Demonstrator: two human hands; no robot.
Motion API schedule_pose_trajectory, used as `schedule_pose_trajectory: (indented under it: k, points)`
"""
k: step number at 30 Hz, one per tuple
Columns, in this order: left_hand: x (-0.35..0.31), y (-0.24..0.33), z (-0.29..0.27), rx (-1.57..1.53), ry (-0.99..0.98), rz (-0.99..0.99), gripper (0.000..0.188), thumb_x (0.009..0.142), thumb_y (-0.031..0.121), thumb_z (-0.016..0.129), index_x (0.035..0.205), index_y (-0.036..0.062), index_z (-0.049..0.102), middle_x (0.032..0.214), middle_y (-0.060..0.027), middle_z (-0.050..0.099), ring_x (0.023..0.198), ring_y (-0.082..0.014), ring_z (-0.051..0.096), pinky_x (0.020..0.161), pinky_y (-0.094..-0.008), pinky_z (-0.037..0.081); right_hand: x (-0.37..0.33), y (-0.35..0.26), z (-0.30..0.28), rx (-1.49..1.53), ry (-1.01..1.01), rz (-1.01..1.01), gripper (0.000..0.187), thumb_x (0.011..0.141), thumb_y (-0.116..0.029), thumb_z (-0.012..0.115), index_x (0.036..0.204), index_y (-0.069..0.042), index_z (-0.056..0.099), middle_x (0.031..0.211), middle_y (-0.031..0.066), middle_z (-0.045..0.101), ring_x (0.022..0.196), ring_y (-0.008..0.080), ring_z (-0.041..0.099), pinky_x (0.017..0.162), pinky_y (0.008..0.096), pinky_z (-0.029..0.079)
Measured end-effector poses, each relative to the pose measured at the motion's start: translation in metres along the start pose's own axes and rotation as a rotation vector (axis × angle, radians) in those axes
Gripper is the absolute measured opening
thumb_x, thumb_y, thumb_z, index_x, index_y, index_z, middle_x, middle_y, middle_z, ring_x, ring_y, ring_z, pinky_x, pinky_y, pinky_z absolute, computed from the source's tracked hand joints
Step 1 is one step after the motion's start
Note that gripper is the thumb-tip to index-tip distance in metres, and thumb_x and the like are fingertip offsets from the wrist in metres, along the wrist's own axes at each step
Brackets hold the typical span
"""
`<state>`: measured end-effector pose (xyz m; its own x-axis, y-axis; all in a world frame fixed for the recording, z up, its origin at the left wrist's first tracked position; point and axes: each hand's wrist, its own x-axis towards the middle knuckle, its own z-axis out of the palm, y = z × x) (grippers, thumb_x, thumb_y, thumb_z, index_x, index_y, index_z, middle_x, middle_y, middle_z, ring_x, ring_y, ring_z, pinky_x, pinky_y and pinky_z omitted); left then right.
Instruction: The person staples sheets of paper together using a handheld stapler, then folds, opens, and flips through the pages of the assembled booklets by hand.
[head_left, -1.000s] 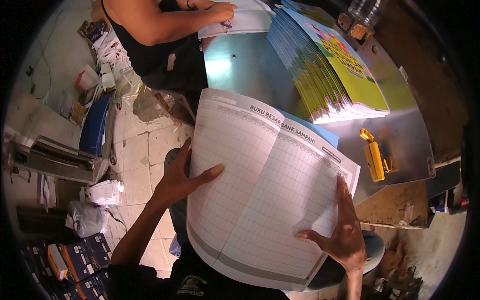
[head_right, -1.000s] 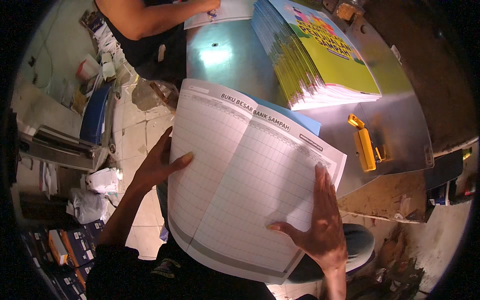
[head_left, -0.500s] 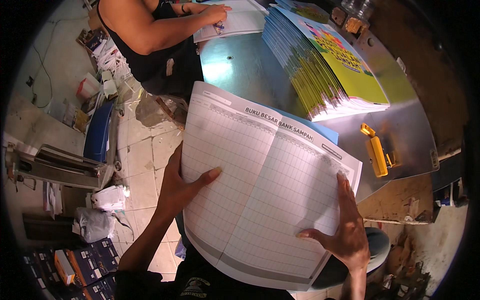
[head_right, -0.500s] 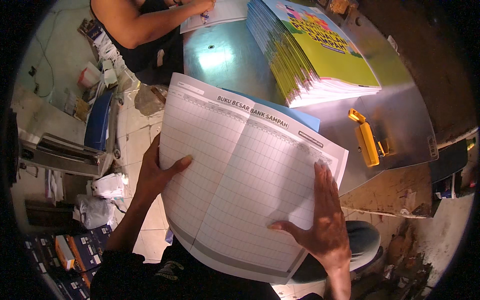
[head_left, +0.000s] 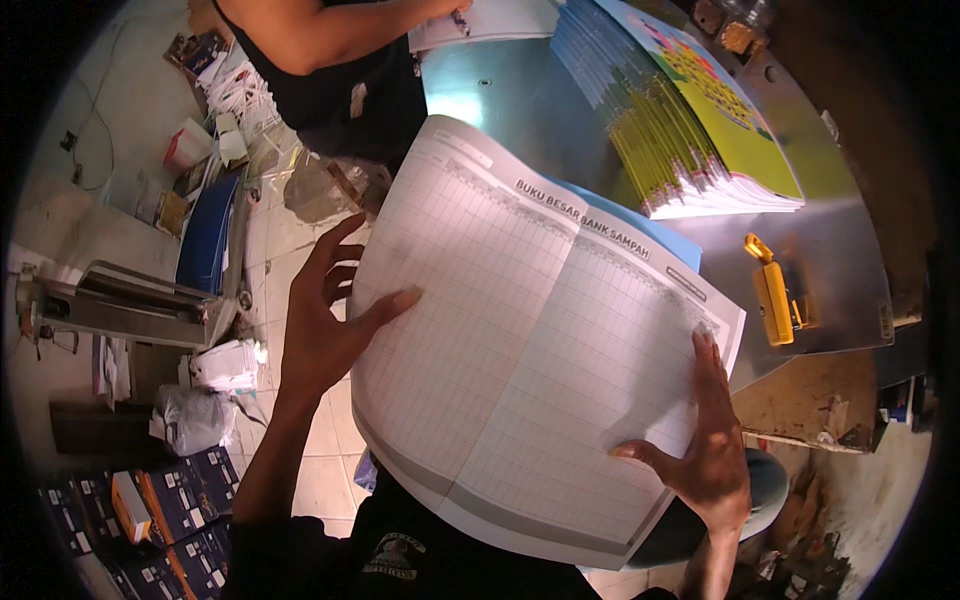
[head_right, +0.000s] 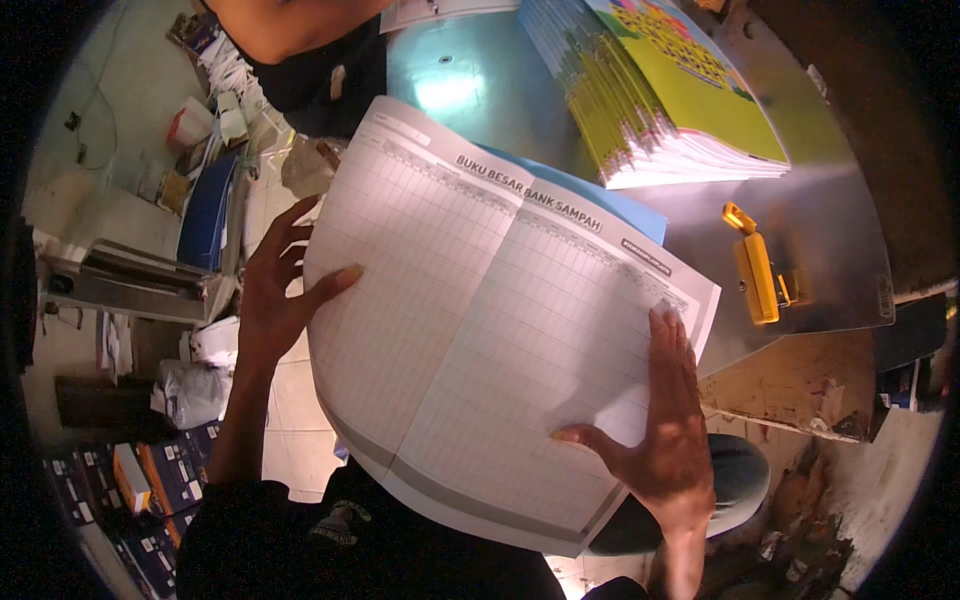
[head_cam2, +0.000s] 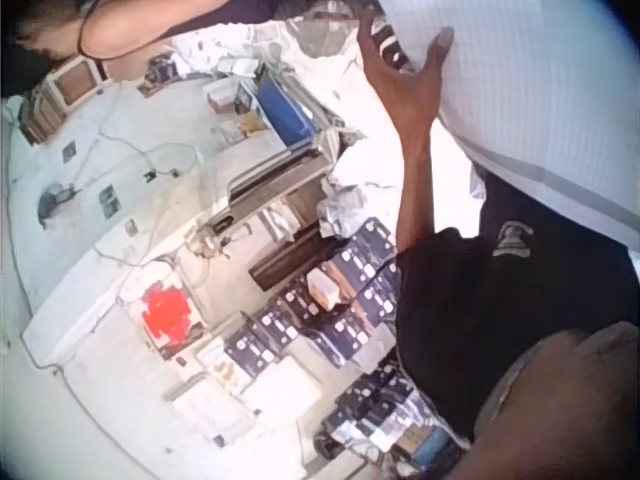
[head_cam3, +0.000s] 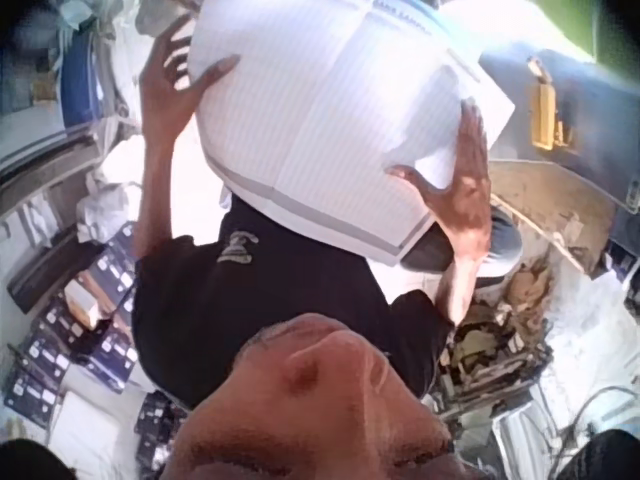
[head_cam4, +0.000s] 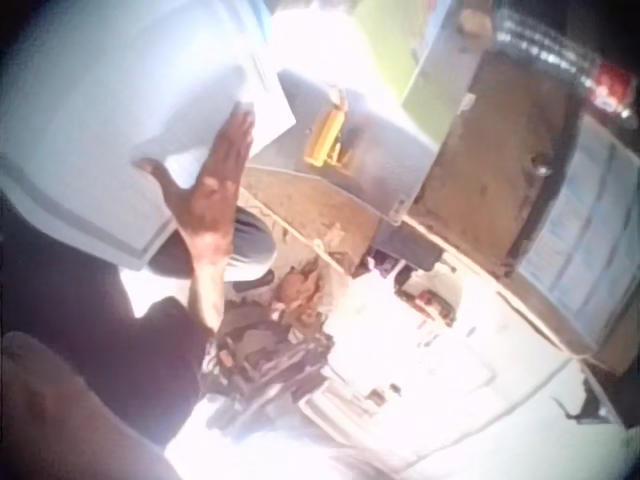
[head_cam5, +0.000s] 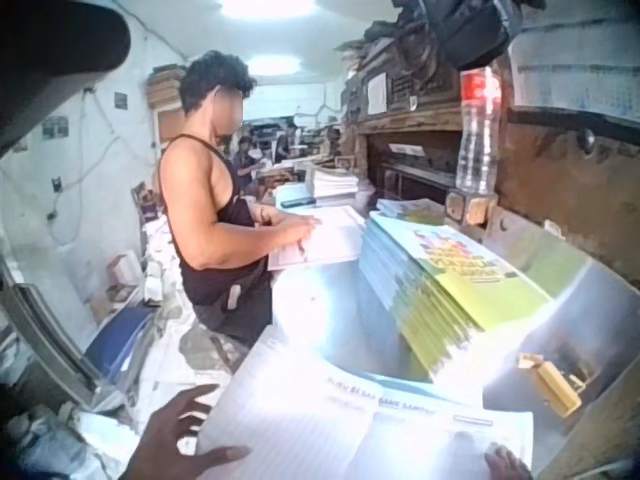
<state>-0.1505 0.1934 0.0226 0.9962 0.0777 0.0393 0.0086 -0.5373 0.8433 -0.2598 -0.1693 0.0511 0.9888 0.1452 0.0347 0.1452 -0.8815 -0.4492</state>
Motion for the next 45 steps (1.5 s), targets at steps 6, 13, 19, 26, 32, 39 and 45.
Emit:
schedule_pose_trajectory:
  k: [6, 13, 19, 26, 32, 39, 45]
  points:
    - [0.004, 0.003, -0.004, -0.263, -0.099, 0.02, 0.1, 0.073, 0.05, 0.088, 0.147, -0.0039, 0.047, 0.126, -0.0245, 0.066, 0.113, -0.0335, 0.068, 0.101, -0.0432, 0.053, -0.002, 0.009, 0.002, -0.016, 0.023, 0.016, 0.135, 0.052, -0.039, 0.098, 0.158, 0.002, 0.025, 0.159, 0.0268, 0.037, 0.145, 0.0432, 0.039, 0.119, 0.0522, 0.037]
    - [-0.008, 0.018, 0.0, -1.047, -1.098, 0.133, 0.124, 0.084, 0.09, 0.036, 0.159, -0.0061, 0.016, 0.165, -0.0225, 0.02, 0.152, -0.0317, 0.024, 0.124, -0.0452, 0.016, 0.0, 0.001, -0.005, -0.009, -0.008, 0.032, 0.128, 0.058, -0.033, 0.098, 0.157, 0.004, 0.026, 0.157, 0.0255, 0.04, 0.143, 0.0407, 0.043, 0.117, 0.0494, 0.04]
    - [-0.051, 0.045, 0.068, -0.254, -1.17, 0.626, 0.08, 0.106, 0.06, 0.023, 0.163, 0.005, 0.016, 0.169, -0.0181, 0.016, 0.157, -0.0328, 0.012, 0.127, -0.0548, 0.004, -0.045, 0.048, 0.001, 0.185, -0.07, -0.011, 0.074, 0.082, -0.024, 0.079, 0.142, 0.007, 0.048, 0.145, 0.0282, 0.051, 0.134, 0.0432, 0.05, 0.113, 0.0466, 0.041]
    - [-0.075, 0.033, 0.083, 0.267, -0.843, 0.978, 0.075, 0.103, 0.057, 0.043, 0.161, 0.013, 0.026, 0.166, -0.0104, 0.027, 0.157, -0.0297, 0.016, 0.126, -0.0591, 0.007, -0.091, 0.095, 0.015, -0.119, 0.148, -0.127, 0.065, 0.089, -0.021, 0.071, 0.143, 0.008, 0.048, 0.141, 0.0269, 0.056, 0.129, 0.0414, 0.056, 0.11, 0.045, 0.043]
    - [-0.034, 0.053, 0.07, 0.482, -0.627, 0.915, 0.074, 0.099, 0.052, 0.057, 0.158, 0.0128, 0.035, 0.164, -0.0135, 0.032, 0.155, -0.0304, 0.023, 0.125, -0.0573, 0.011, -0.079, 0.085, -0.018, 0.083, 0.218, -0.088, 0.066, 0.085, -0.014, 0.075, 0.142, 0.007, 0.05, 0.136, 0.0246, 0.059, 0.122, 0.0389, 0.06, 0.106, 0.0442, 0.045]
    - [-0.013, 0.043, 0.066, 0.61, -0.655, 0.852, 0.079, 0.096, 0.064, 0.054, 0.16, 0.0235, 0.034, 0.167, -0.0162, 0.023, 0.156, -0.0381, 0.013, 0.123, -0.0632, 0.003, 0.027, 0.075, -0.091, -0.149, 0.297, 0.224, 0.038, 0.089, -0.002, 0.072, 0.127, -0.002, 0.067, 0.121, 0.0178, 0.072, 0.113, 0.0308, 0.07, 0.094, 0.0398, 0.055]
    - [-0.032, 0.063, 0.087, 0.64, -0.625, 0.845, 0.076, 0.098, 0.063, 0.051, 0.159, 0.0202, 0.036, 0.166, -0.0195, 0.022, 0.155, -0.0407, 0.014, 0.121, -0.0657, 0.007, 0.065, 0.149, -0.089, -0.249, 0.359, 0.155, 0.029, 0.088, -0.01, 0.074, 0.115, 0.0, 0.07, 0.104, 0.019, 0.076, 0.099, 0.0318, 0.074, 0.082, 0.0391, 0.058]
